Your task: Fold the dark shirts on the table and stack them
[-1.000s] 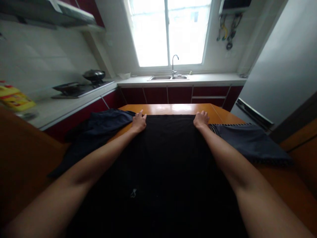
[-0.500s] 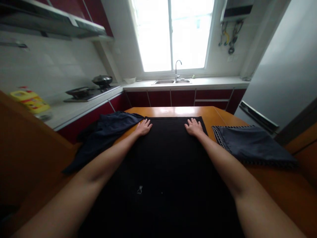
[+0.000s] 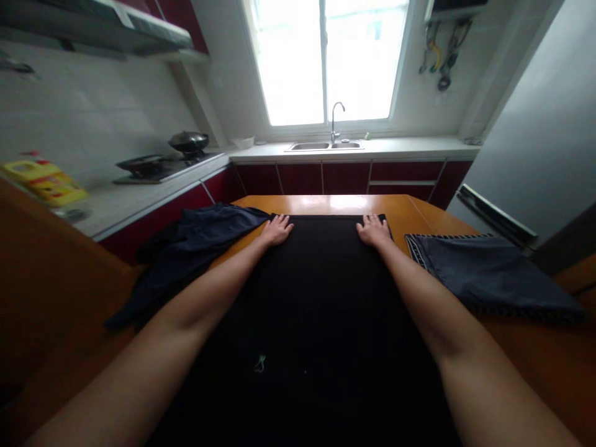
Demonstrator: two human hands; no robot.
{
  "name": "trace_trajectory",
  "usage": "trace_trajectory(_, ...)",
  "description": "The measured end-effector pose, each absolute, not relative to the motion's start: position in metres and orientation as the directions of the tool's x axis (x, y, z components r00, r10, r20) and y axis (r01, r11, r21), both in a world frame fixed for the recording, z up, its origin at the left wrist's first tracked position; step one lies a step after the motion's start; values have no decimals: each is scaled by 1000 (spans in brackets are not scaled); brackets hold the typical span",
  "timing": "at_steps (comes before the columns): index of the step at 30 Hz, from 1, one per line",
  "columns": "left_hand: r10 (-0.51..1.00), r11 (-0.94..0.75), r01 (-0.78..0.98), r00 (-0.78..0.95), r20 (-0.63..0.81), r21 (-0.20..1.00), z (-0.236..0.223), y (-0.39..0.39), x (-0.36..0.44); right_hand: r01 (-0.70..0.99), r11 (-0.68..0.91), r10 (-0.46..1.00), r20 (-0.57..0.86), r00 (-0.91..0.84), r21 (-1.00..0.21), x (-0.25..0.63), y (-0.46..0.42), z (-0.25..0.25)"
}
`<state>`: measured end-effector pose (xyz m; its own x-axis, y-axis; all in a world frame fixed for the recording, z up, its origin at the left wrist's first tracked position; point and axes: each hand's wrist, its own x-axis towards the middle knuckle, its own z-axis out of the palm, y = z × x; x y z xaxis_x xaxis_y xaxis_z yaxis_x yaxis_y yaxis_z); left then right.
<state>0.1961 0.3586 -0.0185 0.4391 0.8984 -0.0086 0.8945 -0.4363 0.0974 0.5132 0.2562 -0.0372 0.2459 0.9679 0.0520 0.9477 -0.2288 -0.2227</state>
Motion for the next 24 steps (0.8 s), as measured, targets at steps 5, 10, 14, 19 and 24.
trace_trajectory(5, 853, -522, 851, 520, 49, 63, -15, 315, 204, 940, -278, 934, 174, 313, -200, 491, 236, -28)
trace_trajectory(10, 630, -775, 624, 776, 34, 101, -50, 232, 217, 966, 127, 983, 162, -91, -225, 398, 190, -54)
trace_trajectory(14, 732, -677, 730, 681, -23, 92, -37, 232, 150, 971, 107, 990, 112, -84, -213, 425, 156, -56)
trace_trajectory(19, 820, -572, 820, 572, -33, 23, 10, 224, 90, 984, -125, 968, 200, 149, -127, 454, 118, -28)
trace_trajectory(24, 587, -805, 581, 809, 25, 118, 5, 110, 97, 948, 178, 975, 178, -133, -264, 376, 31, -26)
